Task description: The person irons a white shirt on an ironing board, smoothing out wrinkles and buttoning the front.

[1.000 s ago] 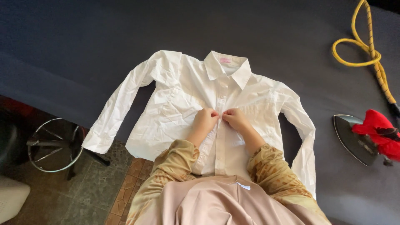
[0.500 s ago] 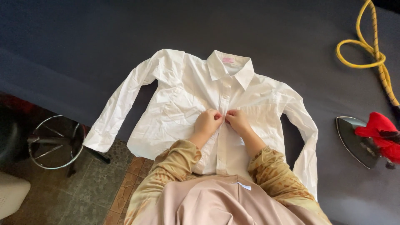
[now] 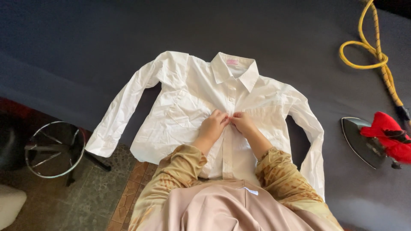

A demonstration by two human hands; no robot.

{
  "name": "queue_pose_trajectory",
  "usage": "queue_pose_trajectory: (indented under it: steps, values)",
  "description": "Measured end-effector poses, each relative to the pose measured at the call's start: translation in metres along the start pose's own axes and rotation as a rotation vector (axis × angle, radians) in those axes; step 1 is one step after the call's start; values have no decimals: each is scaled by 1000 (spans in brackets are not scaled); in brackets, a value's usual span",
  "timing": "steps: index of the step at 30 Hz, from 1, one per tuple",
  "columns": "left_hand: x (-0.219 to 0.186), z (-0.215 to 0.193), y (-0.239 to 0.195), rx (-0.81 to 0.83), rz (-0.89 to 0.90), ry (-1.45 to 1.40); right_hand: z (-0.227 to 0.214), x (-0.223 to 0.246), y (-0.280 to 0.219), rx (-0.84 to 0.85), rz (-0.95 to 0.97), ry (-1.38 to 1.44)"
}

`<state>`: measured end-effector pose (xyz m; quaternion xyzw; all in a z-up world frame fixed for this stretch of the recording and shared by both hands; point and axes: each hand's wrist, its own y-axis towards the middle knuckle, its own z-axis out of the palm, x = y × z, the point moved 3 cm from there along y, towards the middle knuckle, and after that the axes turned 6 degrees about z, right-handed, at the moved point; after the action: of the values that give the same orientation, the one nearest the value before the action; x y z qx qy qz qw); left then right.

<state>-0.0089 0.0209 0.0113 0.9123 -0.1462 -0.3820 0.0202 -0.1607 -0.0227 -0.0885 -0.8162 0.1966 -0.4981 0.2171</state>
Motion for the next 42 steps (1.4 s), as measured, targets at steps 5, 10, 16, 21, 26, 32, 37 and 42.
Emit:
queue_pose_trajectory:
  steps: [5, 10, 16, 21, 26, 32, 37, 42]
  values:
    - [12, 1, 6, 13, -40, -95, -3, 13, -12, 39, 53, 116]
    - [13, -7, 12, 57, -252, -348, -4, 14, -10, 104, 93, 111]
    - [21, -3, 20, 60, -217, -193, -1, 0, 2, 7, -131, -109]
    - [-50, -52, -28, 156, -159, -68, -23, 36, -86, -166, -345, -246]
    - [-26, -14, -60, 222, -84, 232, -11, 36, -144, -253, -304, -634]
    - [-15, -19, -59, 113, -244, 0, 8, 35, -159, -468, -430, -898]
    - [12, 7, -56, 18, -349, -460, 2, 38, -158, -238, -212, -659]
    - [11, 13, -60, 27, -332, -477, -2, 19, -137, -111, -96, -267]
